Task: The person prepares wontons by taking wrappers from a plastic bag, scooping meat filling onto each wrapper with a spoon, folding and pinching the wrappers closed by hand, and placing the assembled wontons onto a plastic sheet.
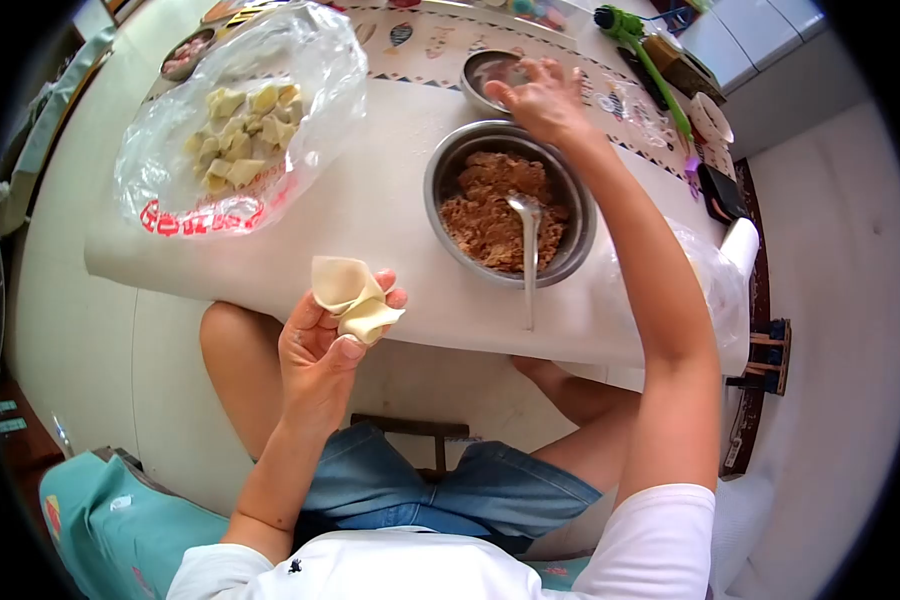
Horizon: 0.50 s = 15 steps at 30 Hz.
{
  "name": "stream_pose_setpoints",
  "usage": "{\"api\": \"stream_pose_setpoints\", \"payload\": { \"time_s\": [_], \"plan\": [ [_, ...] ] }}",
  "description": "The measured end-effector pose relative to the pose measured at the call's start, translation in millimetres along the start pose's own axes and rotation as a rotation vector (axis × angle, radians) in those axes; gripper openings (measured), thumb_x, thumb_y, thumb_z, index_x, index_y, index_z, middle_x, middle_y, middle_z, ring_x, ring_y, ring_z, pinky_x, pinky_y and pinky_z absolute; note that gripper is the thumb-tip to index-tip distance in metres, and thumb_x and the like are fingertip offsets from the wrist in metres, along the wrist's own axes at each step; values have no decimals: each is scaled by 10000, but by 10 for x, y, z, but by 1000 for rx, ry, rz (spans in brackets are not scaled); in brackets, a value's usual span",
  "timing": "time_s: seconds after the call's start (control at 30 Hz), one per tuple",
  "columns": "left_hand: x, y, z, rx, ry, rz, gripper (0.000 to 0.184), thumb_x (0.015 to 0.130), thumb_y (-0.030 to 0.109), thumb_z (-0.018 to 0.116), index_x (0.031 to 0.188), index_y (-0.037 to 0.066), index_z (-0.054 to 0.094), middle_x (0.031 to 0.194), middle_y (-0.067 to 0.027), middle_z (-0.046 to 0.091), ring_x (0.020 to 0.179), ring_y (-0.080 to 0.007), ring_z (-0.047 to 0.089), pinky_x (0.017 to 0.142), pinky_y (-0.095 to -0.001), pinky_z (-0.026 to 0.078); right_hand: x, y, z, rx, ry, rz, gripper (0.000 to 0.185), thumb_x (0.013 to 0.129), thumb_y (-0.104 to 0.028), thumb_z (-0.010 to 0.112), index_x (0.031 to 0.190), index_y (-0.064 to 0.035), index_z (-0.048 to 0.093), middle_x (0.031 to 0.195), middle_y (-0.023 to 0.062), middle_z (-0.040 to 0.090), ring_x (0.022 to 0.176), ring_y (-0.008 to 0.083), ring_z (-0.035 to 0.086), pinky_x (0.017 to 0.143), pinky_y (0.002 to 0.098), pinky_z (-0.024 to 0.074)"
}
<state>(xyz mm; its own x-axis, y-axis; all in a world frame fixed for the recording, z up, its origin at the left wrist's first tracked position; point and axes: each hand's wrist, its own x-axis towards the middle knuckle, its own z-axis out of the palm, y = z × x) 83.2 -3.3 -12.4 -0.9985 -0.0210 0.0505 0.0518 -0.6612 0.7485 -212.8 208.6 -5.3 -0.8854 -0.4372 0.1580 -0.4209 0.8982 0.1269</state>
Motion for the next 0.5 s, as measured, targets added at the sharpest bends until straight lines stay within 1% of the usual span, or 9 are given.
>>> {"api": "stream_pose_setpoints", "payload": {
  "time_s": [0.03, 0.07, 0.13, 0.2, 0.23, 0.3, 0.37, 0.47, 0.5],
  "plan": [
    [-5, -5, -18, -14, -1, -4, 543, 783, 167, 708, 1233, -8, 459, 1204, -225, 534, 1098, -323, 554, 954, -410, 441, -42, -53, -87, 8, 37, -11, 704, 897, -636, 167, 1140, -160, 627, 1396, 139, 335, 1319, 287, 231, 1063, 508, 112],
    [-2, -10, -28, -29, -7, -4, 547, 780, 163, 711, 1233, -7, 455, 1205, -226, 533, 1098, -325, 554, 956, -415, 440, -165, -74, -192, 1, 144, -58, 649, 915, -600, 216, 1113, -147, 637, 1370, 144, 376, 1305, 284, 264, 1058, 496, 149],
    [-10, -29, -33, -54, -31, 7, 549, 781, 152, 708, 1237, -10, 449, 1205, -224, 533, 1102, -332, 550, 956, -418, 441, -566, -357, -616, 385, 336, -238, 431, 871, -500, 490, 1024, -137, 666, 1305, 133, 450, 1253, 305, 335, 1032, 461, 266],
    [-24, -41, -14, -74, -102, 34, 530, 793, 93, 676, 1249, -25, 431, 1218, -216, 525, 1119, -315, 539, 961, -401, 436, -1134, -749, -1154, 454, 384, -507, 303, 780, -372, 649, 973, -139, 666, 1240, 101, 508, 1176, 300, 408, 984, 429, 327],
    [-35, -43, 3, -81, -158, 56, 513, 806, 38, 644, 1260, -38, 416, 1231, -209, 517, 1133, -296, 530, 966, -382, 430, -1413, -918, -1317, 539, 338, -578, 325, 687, -337, 718, 948, -152, 662, 1219, 71, 524, 1158, 287, 421, 980, 444, 320],
    [-98, -51, 78, -101, -250, 87, 497, 822, -21, 605, 1272, -54, 397, 1244, -201, 508, 1152, -275, 516, 971, -364, 425, -1833, -1141, -1388, 610, 331, -640, 327, 637, -334, 748, 909, -175, 661, 1225, 61, 530, 1104, 275, 474, 1024, 471, 283],
    [-187, -53, 173, -122, -326, 104, 490, 831, -32, 591, 1277, -60, 390, 1244, -200, 506, 1159, -274, 508, 969, -365, 426, -2085, -1245, -1361, 599, 355, -562, 289, 620, -279, 770, 878, -191, 675, 1181, 43, 563, 1067, 247, 497, 1031, 455, 294],
    [-309, -2, 247, -59, -404, 69, 488, 841, -47, 567, 1288, -71, 373, 1247, -200, 501, 1171, -268, 495, 970, -365, 426, -2267, -1298, -1289, 677, 542, -505, 251, 602, -223, 779, 832, -192, 685, 1131, 19, 593, 1029, 219, 515, 1020, 434, 321],
    [-342, 11, 271, -61, -417, 67, 497, 840, -51, 567, 1293, -73, 366, 1248, -200, 499, 1173, -265, 493, 970, -364, 426, -2311, -1306, -1317, 684, 545, -492, 234, 603, -213, 776, 816, -186, 684, 1120, 14, 599, 1016, 214, 520, 1019, 428, 327]
  ]
}}
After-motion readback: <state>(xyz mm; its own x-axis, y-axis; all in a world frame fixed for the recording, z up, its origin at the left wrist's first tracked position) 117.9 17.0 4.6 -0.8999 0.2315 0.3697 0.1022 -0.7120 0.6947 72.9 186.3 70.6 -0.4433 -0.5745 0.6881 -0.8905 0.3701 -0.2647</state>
